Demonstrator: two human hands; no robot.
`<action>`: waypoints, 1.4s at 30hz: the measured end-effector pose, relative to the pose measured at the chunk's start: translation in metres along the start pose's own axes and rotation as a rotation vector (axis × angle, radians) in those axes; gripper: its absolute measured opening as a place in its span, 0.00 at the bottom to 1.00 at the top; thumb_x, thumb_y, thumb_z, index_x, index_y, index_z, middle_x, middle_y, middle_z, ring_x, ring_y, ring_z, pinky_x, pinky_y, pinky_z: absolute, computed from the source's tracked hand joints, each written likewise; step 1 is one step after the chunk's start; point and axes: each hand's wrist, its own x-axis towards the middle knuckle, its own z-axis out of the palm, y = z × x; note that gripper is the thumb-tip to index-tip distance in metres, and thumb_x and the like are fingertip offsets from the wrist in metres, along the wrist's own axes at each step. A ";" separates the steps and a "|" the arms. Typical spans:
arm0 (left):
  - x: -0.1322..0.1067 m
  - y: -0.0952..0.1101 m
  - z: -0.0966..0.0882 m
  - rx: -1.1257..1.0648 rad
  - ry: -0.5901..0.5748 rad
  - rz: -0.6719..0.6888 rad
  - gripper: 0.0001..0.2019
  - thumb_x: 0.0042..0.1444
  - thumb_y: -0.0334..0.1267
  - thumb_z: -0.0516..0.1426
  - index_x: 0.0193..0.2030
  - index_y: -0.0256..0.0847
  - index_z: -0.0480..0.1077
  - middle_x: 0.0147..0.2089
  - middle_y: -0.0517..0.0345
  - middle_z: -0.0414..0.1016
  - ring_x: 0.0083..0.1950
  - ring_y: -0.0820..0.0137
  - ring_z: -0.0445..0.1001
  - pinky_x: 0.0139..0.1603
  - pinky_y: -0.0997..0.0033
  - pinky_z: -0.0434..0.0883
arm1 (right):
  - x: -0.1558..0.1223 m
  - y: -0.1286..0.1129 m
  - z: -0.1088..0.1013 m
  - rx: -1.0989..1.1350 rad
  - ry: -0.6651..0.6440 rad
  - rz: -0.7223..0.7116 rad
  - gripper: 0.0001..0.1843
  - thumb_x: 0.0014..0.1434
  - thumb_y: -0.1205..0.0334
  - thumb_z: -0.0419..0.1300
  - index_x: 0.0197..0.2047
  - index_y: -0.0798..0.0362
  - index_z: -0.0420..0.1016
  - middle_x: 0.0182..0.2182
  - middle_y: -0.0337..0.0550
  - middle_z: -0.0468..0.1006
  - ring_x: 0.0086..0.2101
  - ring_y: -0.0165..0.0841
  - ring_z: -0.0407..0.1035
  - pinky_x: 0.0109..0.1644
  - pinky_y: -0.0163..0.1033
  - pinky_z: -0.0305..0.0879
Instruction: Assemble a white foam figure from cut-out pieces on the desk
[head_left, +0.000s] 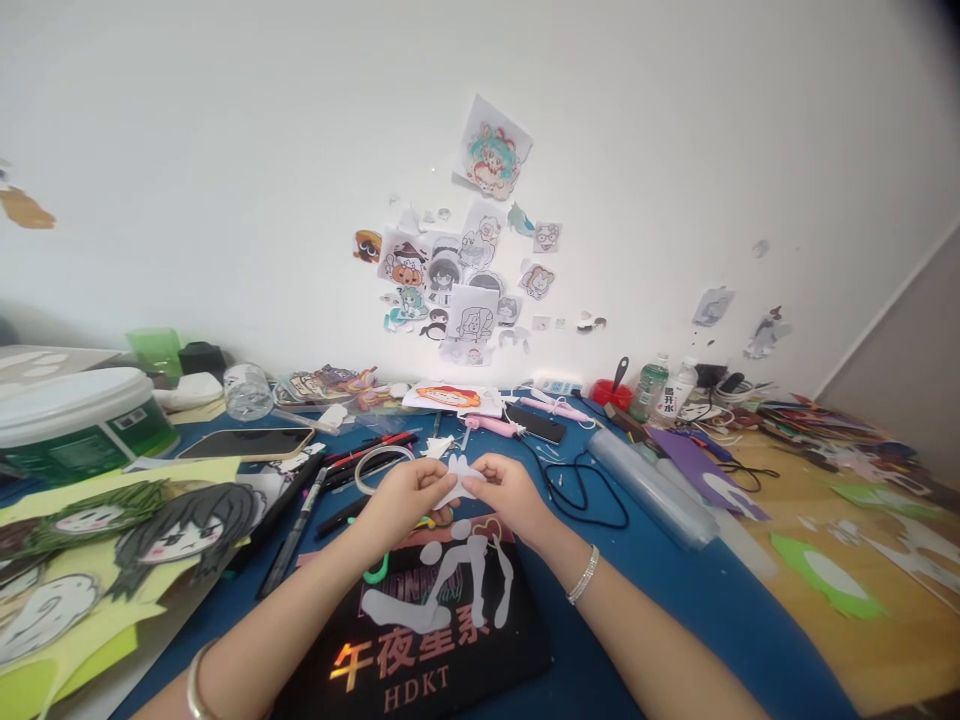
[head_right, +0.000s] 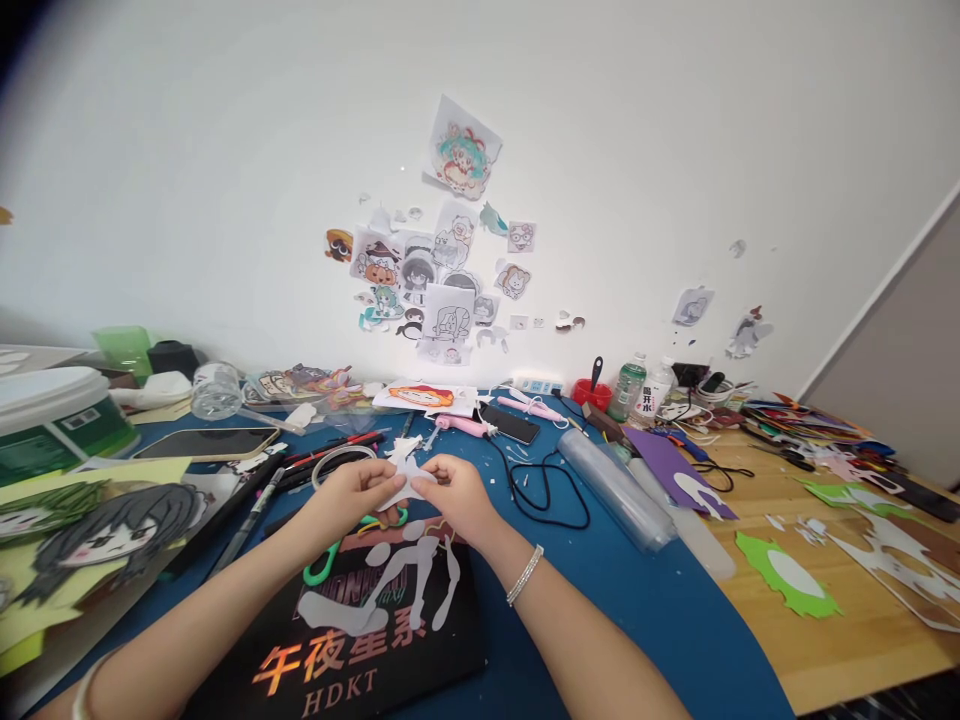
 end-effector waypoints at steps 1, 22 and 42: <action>0.000 0.000 0.000 0.001 0.002 0.003 0.15 0.45 0.50 0.56 0.25 0.39 0.63 0.23 0.61 0.73 0.23 0.70 0.72 0.27 0.69 0.71 | 0.000 0.000 0.000 -0.003 0.001 0.000 0.13 0.45 0.54 0.62 0.26 0.56 0.67 0.23 0.37 0.70 0.25 0.28 0.65 0.31 0.34 0.62; -0.003 0.005 0.000 0.043 0.031 0.020 0.16 0.44 0.51 0.56 0.22 0.40 0.61 0.19 0.65 0.68 0.23 0.69 0.72 0.26 0.71 0.69 | 0.001 0.001 0.000 -0.061 0.005 -0.027 0.15 0.46 0.52 0.61 0.25 0.56 0.67 0.21 0.37 0.68 0.24 0.27 0.62 0.30 0.33 0.58; -0.003 -0.002 -0.005 0.403 -0.080 0.149 0.20 0.50 0.54 0.49 0.18 0.40 0.55 0.17 0.68 0.46 0.18 0.78 0.51 0.17 0.77 0.50 | -0.002 -0.002 -0.005 -0.256 -0.100 -0.144 0.08 0.52 0.62 0.55 0.24 0.55 0.64 0.21 0.35 0.63 0.23 0.25 0.56 0.26 0.30 0.53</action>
